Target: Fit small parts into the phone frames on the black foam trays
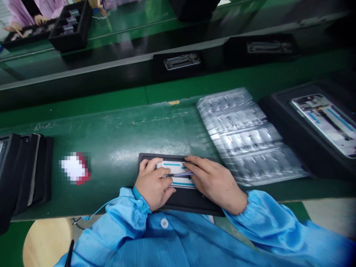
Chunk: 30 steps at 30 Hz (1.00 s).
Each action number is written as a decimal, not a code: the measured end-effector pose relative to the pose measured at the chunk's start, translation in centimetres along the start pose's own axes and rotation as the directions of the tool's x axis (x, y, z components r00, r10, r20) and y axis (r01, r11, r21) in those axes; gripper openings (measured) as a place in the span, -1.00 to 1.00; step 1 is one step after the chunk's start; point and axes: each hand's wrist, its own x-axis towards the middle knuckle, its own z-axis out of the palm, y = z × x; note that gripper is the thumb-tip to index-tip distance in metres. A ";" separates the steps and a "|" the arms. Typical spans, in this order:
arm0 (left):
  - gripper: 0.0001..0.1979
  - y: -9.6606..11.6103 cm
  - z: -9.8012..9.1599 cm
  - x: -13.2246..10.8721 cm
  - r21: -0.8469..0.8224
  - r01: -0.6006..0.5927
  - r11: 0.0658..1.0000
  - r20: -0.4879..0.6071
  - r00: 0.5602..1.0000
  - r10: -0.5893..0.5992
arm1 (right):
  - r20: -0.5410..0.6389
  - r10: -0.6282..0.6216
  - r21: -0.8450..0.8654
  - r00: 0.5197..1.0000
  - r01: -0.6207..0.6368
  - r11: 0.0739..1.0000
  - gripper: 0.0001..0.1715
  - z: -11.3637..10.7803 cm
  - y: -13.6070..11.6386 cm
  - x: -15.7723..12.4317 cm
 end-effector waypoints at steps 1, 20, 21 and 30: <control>-0.84 0.0 0.0 0.0 -0.001 -0.002 1.000 -0.001 1.000 0.002 | 0.007 0.011 -0.013 1.000 -0.011 1.000 -0.67 -0.1 -0.2 0.0; -0.83 -0.2 0.1 0.0 0.020 -0.009 1.000 -0.030 1.000 0.009 | -0.132 0.351 0.472 0.927 -0.253 0.845 -0.79 -3.7 1.2 0.3; -0.83 -0.2 0.1 0.0 0.021 -0.010 1.000 -0.030 0.999 0.010 | -0.118 0.366 0.460 0.923 -0.276 0.844 -0.82 -3.2 0.9 0.3; -0.83 -0.1 0.0 0.1 0.025 -0.006 1.000 -0.037 0.999 0.007 | -0.175 0.344 0.422 0.923 -0.245 0.873 -0.87 -1.2 0.2 0.3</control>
